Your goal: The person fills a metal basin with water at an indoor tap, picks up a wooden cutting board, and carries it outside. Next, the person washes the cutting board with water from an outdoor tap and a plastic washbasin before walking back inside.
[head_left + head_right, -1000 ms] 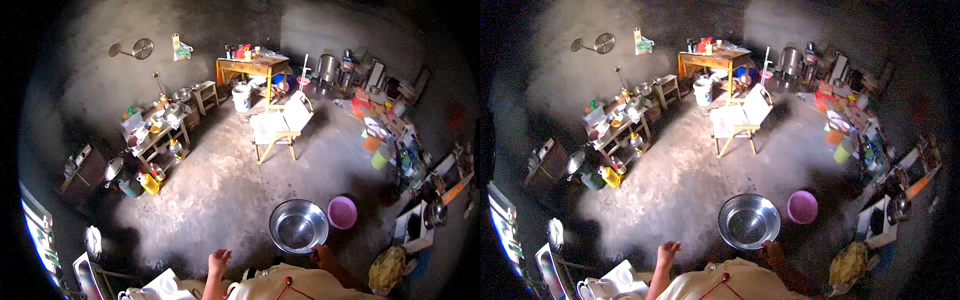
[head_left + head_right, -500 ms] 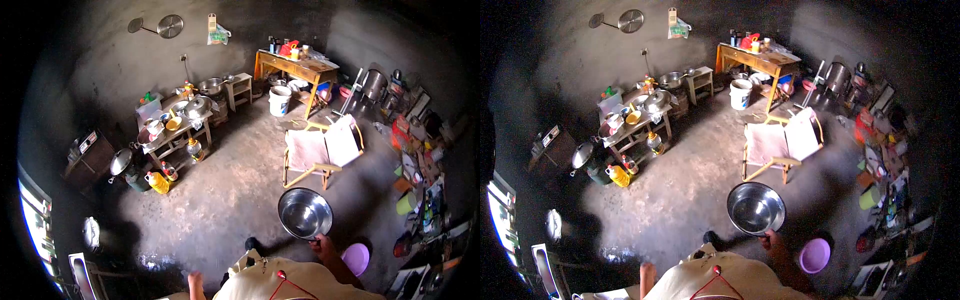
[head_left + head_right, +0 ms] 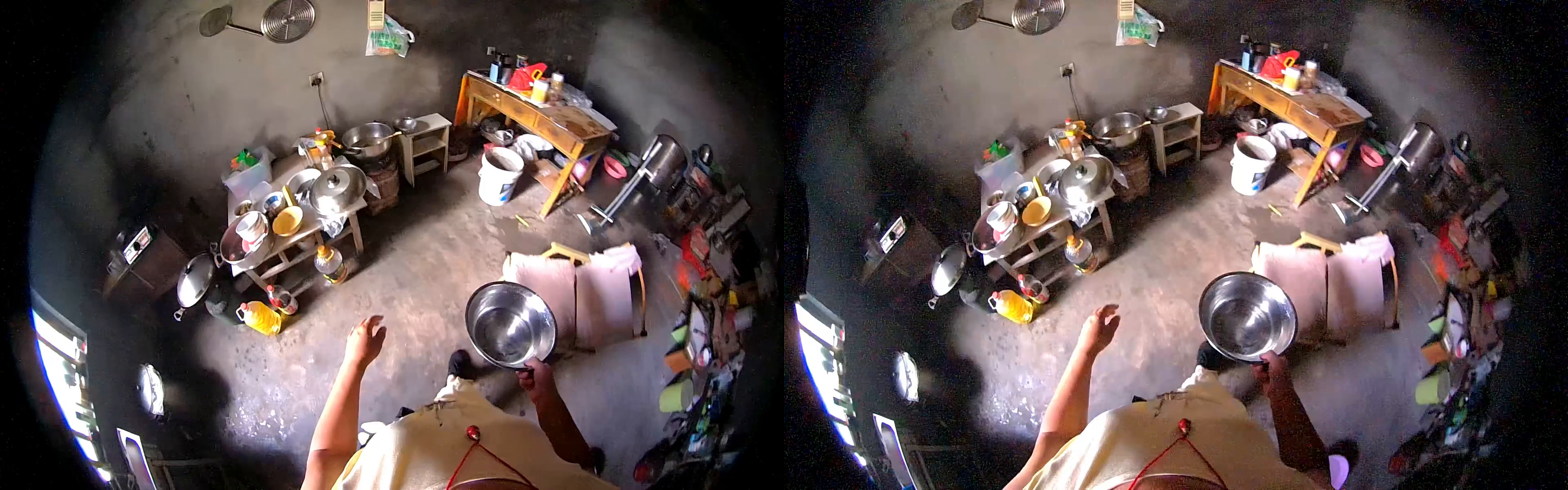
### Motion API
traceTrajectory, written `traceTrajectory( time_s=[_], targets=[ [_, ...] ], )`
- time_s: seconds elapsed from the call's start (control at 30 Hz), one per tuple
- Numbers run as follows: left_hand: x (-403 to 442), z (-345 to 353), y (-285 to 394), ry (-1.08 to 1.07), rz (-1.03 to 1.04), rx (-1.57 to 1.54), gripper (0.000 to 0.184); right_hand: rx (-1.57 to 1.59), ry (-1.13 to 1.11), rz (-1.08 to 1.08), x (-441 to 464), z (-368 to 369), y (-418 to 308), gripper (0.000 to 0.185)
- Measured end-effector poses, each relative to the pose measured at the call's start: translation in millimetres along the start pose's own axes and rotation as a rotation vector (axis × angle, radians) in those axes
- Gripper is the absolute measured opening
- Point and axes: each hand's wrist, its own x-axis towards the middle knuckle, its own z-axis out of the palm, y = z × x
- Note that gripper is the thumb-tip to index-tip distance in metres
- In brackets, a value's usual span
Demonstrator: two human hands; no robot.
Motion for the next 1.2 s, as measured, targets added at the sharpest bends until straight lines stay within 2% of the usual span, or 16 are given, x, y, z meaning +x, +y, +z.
traceTrajectory(
  time_s=[0.07,0.13,0.2,0.23,0.27,0.33,0.4,0.53,0.6,0.7,0.73,0.8,0.87,0.93,1.07,1.2],
  targets=[
    [16.1,21.5,-34.7,-0.064,-0.166,0.070,0.030,-0.065,0.010,0.053,37.3,13.8,-32.3,0.017],
    [15.7,64.5,-127.2,-0.153,-0.235,0.140,0.033,-0.091,0.015,0.032,78.7,33.9,-63.7,0.018],
    [-5.9,69.8,-136.1,-0.115,-0.494,0.024,0.025,-0.159,-0.038,0.033,122.8,55.8,-98.1,0.018],
    [-20.1,77.4,-163.3,-0.299,-0.473,0.149,0.025,-0.200,-0.052,0.043,149.5,62.8,-109.8,0.020],
    [-46.7,92.8,-192.7,-0.294,-0.443,0.259,0.027,-0.241,-0.065,0.056,176.2,68.6,-119.8,0.021],
    [-90.1,97.0,-193.6,-0.338,-0.849,0.075,0.026,-0.265,-0.268,0.102,222.7,88.1,-142.8,0.026],
    [-101.6,100.1,-185.8,-0.246,-1.235,-0.153,0.025,-0.237,-0.158,0.082,248.8,139.8,-170.8,0.026],
    [-61.8,116.4,-194.5,-0.109,-1.516,-0.354,0.023,-0.230,-0.339,0.078,338.6,204.4,-202.3,0.025],
    [-17.8,119.5,-208.1,-0.030,-1.534,-0.424,0.022,-0.281,-0.269,0.028,373.0,249.3,-216.0,0.028],
    [55.8,108.7,-235.9,0.129,-1.444,-0.549,0.021,-0.210,-0.446,0.114,437.2,305.2,-238.5,0.022],
    [88.8,106.2,-248.0,0.196,-1.377,-0.589,0.020,-0.386,-0.446,-0.062,466.1,322.6,-239.4,0.020],
    [172.8,98.2,-270.3,0.333,-1.198,-0.673,0.020,-0.212,-0.359,0.199,513.5,363.3,-253.4,0.020],
    [267.9,85.9,-284.4,0.433,-0.982,-0.730,0.020,-0.241,-0.302,0.225,545.8,406.8,-268.3,0.021],
    [355.3,27.1,-223.3,0.406,-0.774,-0.791,0.023,-0.295,-0.363,0.195,584.6,442.8,-282.9,0.020],
    [441.6,2.0,-203.4,0.440,-0.687,-0.782,0.022,-0.385,-0.282,0.214,662.4,519.4,-315.3,0.013],
    [468.0,21.7,-181.7,0.595,-0.844,-0.814,0.020,-0.570,-0.330,0.251,760.1,576.3,-341.7,0.012]
  ],
)
